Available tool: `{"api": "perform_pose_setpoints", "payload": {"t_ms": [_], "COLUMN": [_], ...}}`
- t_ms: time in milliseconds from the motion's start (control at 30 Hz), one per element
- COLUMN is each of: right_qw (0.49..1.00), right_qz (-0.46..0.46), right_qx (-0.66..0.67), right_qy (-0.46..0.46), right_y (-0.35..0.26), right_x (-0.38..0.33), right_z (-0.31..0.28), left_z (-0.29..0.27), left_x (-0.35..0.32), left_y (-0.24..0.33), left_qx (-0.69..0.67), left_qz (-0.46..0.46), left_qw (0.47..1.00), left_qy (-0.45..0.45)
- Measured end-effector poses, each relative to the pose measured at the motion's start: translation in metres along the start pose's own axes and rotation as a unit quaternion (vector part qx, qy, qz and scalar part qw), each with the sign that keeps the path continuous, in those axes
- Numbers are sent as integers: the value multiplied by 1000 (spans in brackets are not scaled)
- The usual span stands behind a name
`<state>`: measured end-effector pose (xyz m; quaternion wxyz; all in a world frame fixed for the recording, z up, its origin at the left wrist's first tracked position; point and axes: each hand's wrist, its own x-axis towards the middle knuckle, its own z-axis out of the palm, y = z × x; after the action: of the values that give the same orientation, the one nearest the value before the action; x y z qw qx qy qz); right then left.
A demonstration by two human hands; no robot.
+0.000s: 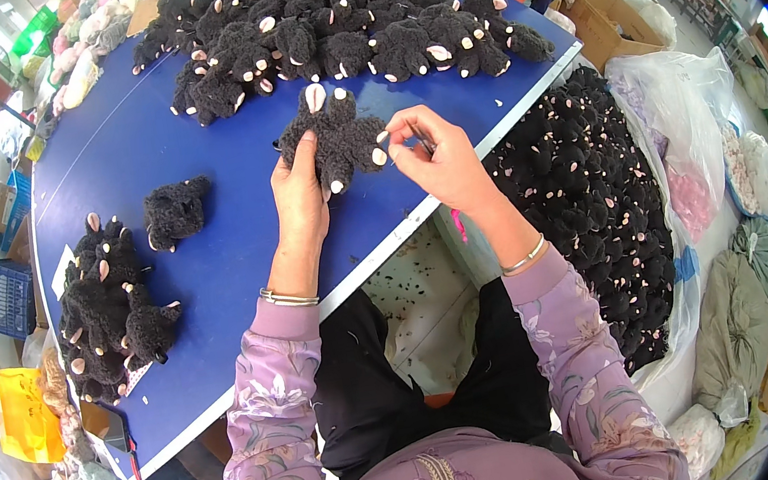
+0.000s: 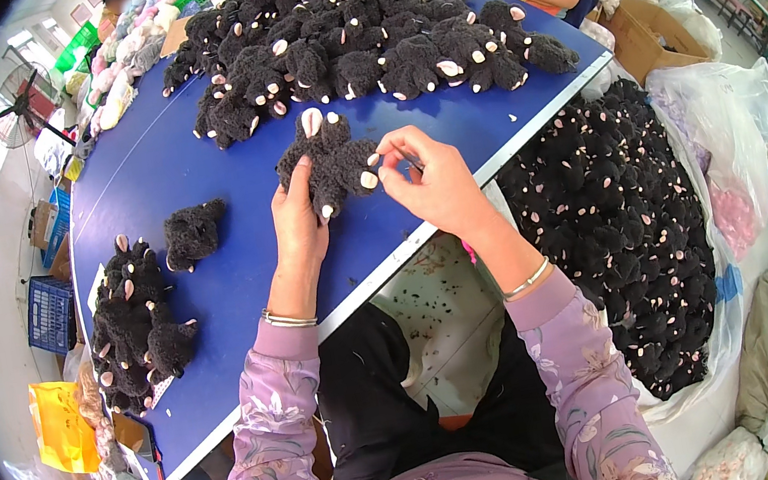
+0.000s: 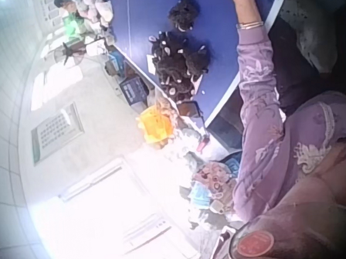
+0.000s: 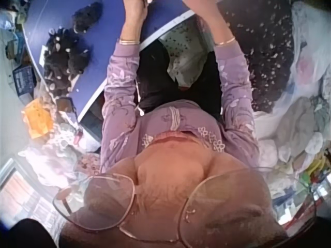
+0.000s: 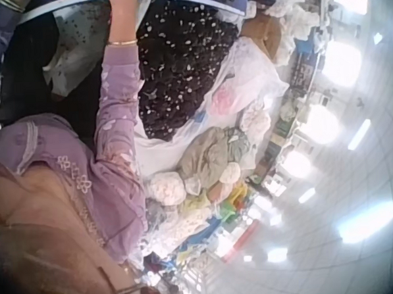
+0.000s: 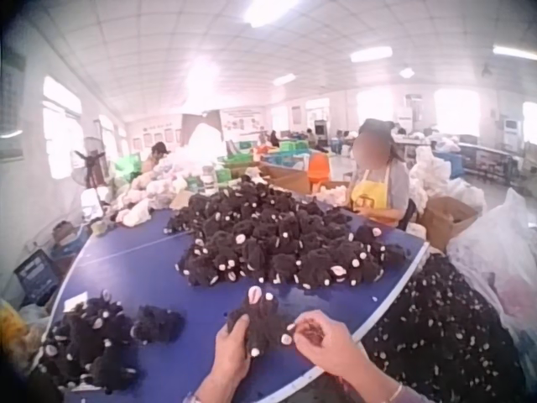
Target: The person sits at a blue table and assembles small black stuffed animals by hand. They pick up each plush, insert white felt pieces into the body, and place the finished items on the table. The process is repeated for multiple units.
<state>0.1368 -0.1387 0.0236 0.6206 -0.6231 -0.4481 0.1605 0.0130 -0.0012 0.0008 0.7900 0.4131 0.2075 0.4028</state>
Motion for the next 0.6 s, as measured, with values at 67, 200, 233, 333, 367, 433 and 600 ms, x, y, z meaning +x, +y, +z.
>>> {"api": "perform_pose_setpoints", "payload": {"t_ms": [67,200,233,333,367,433,600], "right_qw": [999,999,998,997,997,996,990], "right_qz": [-10,-14,-9,-13,-17,-15,-29], "right_qx": [-31,-34,-40,-48,-48,-56,-109], "right_qy": [-3,35,40,58,64,73,87], "right_y": [-1,6,5,5,7,5,6], "right_x": [0,1,1,2,2,2,3], "right_z": [4,8,8,9,10,10,7], "left_z": [1,9,10,3,3,3,-1], "left_x": [-1,-5,-6,-3,-3,-4,-1], "left_y": [1,1,1,-6,-6,-9,-7], "left_qx": [-5,4,4,51,59,76,95], "left_qz": [-4,-17,-19,-38,-45,-58,-28], "left_qw": [1000,1000,1000,998,997,995,995], "left_qy": [-3,-2,3,-13,-21,-39,-19]}}
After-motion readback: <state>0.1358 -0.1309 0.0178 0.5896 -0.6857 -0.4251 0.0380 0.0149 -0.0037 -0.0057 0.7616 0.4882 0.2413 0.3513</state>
